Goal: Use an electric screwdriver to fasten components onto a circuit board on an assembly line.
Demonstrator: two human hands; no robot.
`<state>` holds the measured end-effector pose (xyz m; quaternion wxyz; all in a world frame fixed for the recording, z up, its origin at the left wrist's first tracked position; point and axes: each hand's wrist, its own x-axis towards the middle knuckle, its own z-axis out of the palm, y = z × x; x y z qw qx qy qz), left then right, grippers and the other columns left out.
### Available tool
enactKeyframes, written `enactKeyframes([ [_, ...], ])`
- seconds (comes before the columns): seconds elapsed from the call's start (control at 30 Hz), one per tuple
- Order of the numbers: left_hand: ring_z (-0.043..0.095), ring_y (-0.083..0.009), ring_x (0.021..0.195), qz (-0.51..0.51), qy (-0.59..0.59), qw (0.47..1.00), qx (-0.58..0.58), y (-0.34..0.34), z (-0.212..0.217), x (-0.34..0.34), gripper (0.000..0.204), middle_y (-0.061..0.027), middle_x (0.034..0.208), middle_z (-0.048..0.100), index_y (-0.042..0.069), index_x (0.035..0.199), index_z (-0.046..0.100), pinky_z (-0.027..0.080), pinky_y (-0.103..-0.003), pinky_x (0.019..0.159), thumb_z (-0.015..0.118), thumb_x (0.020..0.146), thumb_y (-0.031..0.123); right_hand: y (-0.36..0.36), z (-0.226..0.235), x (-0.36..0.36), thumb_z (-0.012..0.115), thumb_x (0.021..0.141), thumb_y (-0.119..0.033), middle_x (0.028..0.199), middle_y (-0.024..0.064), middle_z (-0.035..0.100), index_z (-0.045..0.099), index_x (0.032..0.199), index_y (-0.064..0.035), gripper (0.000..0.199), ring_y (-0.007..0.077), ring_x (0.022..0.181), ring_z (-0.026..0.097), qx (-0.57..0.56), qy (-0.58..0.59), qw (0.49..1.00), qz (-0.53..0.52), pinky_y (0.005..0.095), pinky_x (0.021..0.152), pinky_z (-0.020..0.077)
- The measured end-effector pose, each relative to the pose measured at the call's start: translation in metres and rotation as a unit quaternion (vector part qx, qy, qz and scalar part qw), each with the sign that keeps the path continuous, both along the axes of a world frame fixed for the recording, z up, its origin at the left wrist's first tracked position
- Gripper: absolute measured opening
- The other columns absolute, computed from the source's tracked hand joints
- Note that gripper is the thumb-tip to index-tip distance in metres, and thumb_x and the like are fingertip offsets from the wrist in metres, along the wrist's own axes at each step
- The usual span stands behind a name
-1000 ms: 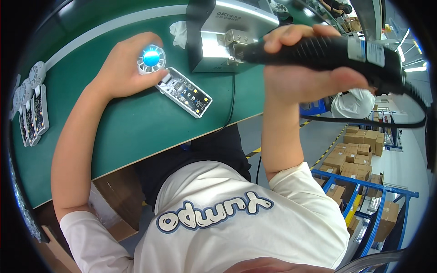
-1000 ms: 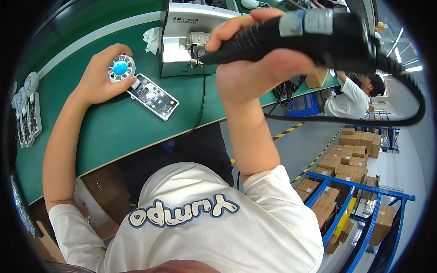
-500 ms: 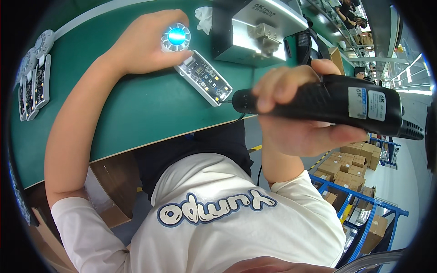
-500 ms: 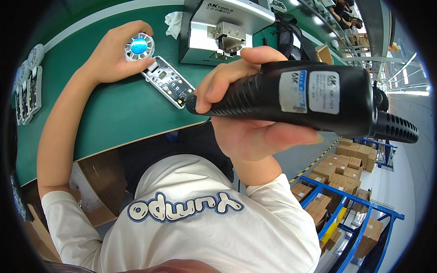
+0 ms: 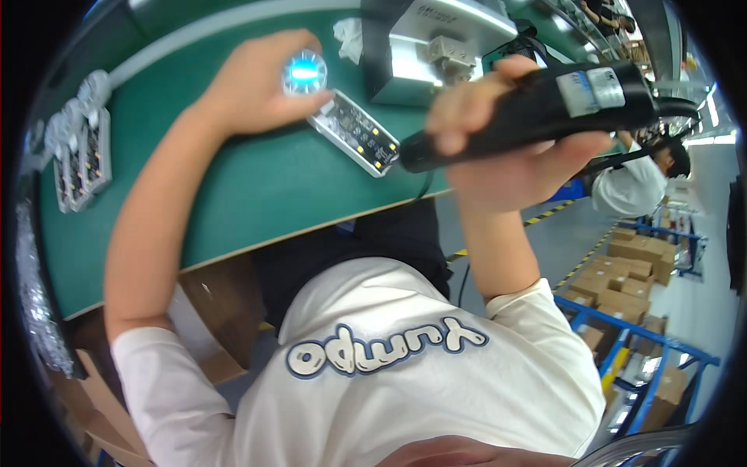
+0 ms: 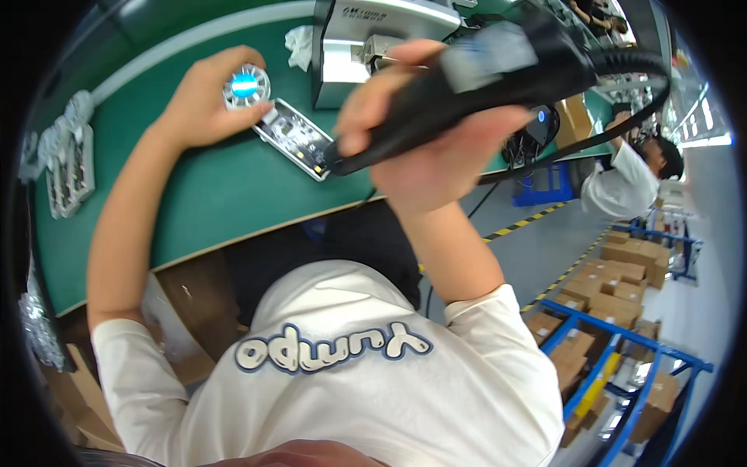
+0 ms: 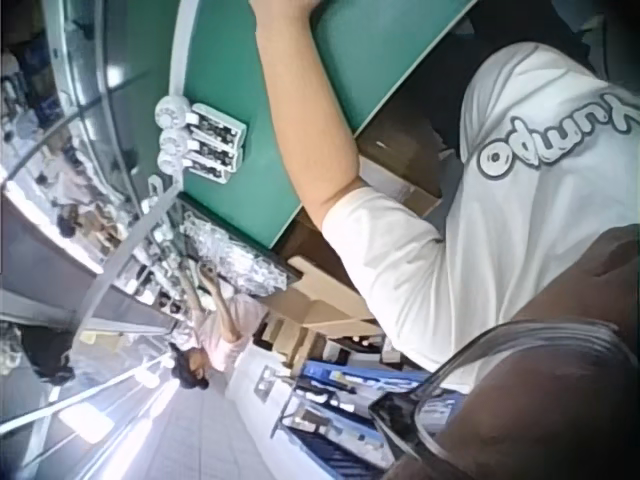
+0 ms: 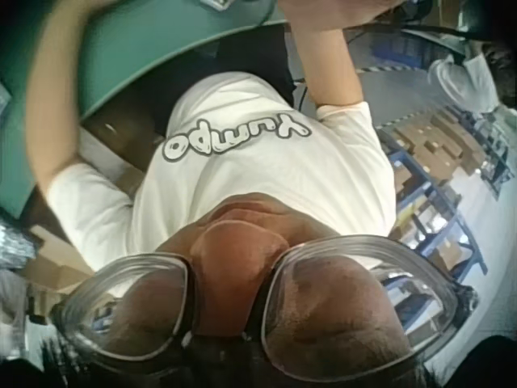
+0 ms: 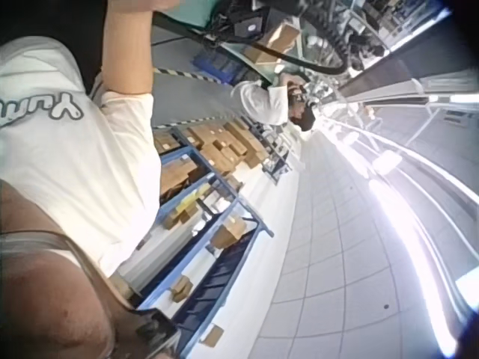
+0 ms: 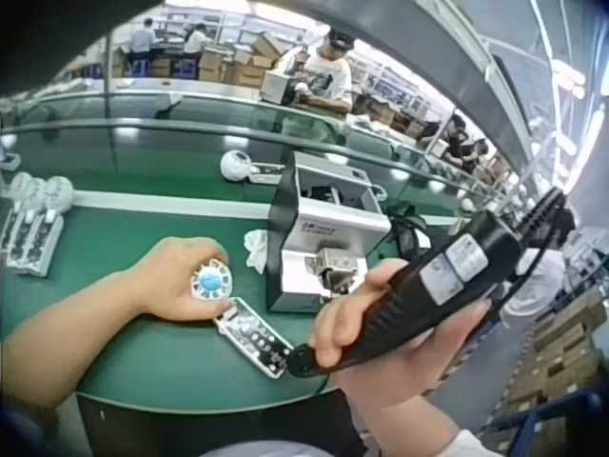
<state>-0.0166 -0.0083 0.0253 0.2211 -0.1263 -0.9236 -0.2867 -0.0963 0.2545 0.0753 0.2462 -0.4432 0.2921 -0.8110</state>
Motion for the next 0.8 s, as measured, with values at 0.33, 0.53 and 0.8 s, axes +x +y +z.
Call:
enactKeyframes([
  [0.33, 0.068, -0.0255, 0.082, 0.120, -0.023, 0.991, 0.044, -0.058, 0.016, 0.001, 0.041, -0.0138, 0.091, 0.071, 0.004, 0.101, 0.068, 0.053, -0.036, 0.077, 0.081, 0.070, 0.026, 0.130, -0.065, -0.047, 0.038, 0.098, -0.070, 0.067, 0.0005, 0.042, 0.059, 0.108, -0.0051, 0.069, 0.0134, 0.055, 0.042, 0.015, -0.352, 0.924, -0.152, 0.0324, 0.058, 0.0377],
  [0.53, 0.069, -0.0302, 0.096, 0.534, 0.066, 0.839, 0.089, -0.142, -0.013, -0.026, 0.067, -0.0228, 0.105, 0.070, -0.005, 0.110, 0.066, 0.053, -0.041, 0.089, 0.072, 0.081, 0.056, 0.108, -0.059, -0.053, 0.038, 0.097, -0.071, 0.065, 0.0021, 0.045, 0.060, 0.108, -0.0050, 0.071, 0.0145, 0.053, 0.042, 0.020, -0.381, 0.917, -0.119, 0.0322, 0.056, 0.0384],
  [0.8, 0.053, -0.0462, 0.124, 0.677, -0.111, 0.718, -0.120, -0.158, 0.008, -0.009, 0.076, -0.0271, 0.128, 0.060, -0.003, 0.126, 0.057, 0.044, -0.055, 0.102, 0.064, 0.085, 0.060, 0.116, -0.067, -0.054, 0.038, 0.099, -0.070, 0.067, 0.0027, 0.045, 0.059, 0.110, -0.0026, 0.071, 0.0151, 0.053, 0.041, -0.008, -0.366, 0.928, -0.073, 0.0320, 0.056, 0.0382],
])
